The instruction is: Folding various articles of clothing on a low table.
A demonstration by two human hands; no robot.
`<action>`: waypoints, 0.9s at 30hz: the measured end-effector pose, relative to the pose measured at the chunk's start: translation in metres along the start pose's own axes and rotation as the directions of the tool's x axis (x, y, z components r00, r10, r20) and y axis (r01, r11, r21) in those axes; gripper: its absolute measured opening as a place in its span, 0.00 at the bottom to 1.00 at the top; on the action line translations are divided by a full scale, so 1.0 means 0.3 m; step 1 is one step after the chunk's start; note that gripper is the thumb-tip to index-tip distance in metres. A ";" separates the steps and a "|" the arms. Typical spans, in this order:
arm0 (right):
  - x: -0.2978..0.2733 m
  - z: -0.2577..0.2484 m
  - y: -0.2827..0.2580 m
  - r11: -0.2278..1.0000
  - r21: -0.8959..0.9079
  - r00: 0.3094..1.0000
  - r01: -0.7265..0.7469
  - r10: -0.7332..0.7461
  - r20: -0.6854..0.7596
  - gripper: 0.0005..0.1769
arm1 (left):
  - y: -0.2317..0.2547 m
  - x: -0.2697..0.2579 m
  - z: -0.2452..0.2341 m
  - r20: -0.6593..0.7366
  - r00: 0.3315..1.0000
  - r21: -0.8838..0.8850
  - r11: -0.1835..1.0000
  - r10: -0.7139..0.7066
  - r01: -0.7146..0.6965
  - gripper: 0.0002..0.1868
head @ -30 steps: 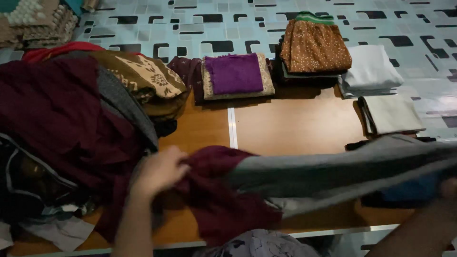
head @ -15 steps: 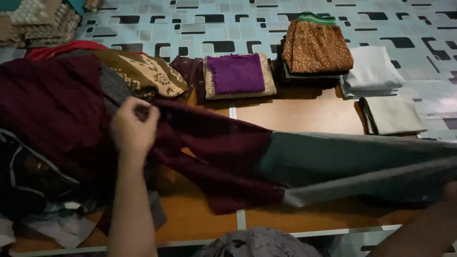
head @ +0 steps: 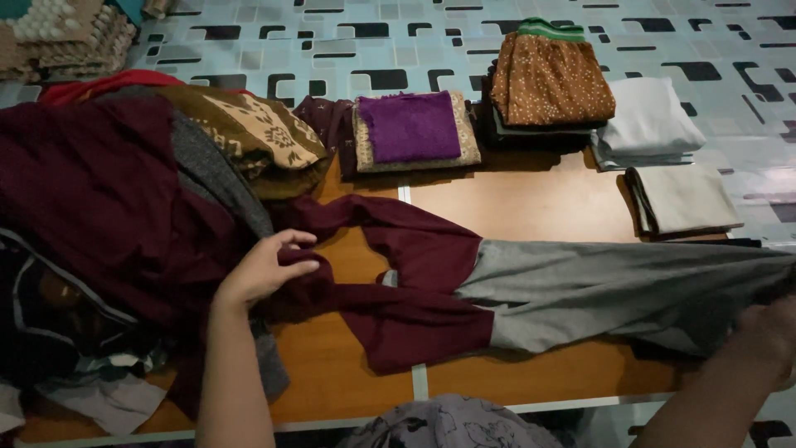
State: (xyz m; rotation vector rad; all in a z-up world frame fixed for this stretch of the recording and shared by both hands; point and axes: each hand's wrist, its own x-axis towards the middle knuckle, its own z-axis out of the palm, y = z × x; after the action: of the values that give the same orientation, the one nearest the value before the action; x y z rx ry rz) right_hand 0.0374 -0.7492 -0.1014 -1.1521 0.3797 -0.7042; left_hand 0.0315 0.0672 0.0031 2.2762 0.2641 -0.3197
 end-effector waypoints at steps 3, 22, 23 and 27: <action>0.044 -0.077 0.156 1.000 -0.007 1.000 0.004 -0.004 -0.013 0.33 | -0.034 -0.004 -0.014 0.140 0.988 -0.037 0.997 0.072 -0.068 0.20; 0.027 -0.048 0.170 0.981 -0.025 0.939 0.194 -0.178 0.294 0.24 | 0.059 0.056 0.113 -0.339 0.937 0.289 0.939 -0.081 0.186 0.32; 0.001 -0.036 0.148 0.941 -0.087 0.867 0.326 -0.261 0.425 0.21 | 0.074 0.056 0.113 -0.350 0.930 0.312 0.922 -0.114 0.231 0.38; -0.008 -0.015 0.105 0.695 -0.267 0.671 0.667 -0.406 0.620 0.31 | -0.043 0.148 0.172 -0.401 0.914 0.343 0.915 -0.064 0.214 0.35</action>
State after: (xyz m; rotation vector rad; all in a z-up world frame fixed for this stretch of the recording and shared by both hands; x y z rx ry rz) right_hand 0.0427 -0.7435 -0.1324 -1.9248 -0.3225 -0.8104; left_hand 0.0624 0.0409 -0.0530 2.7055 0.6190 0.0121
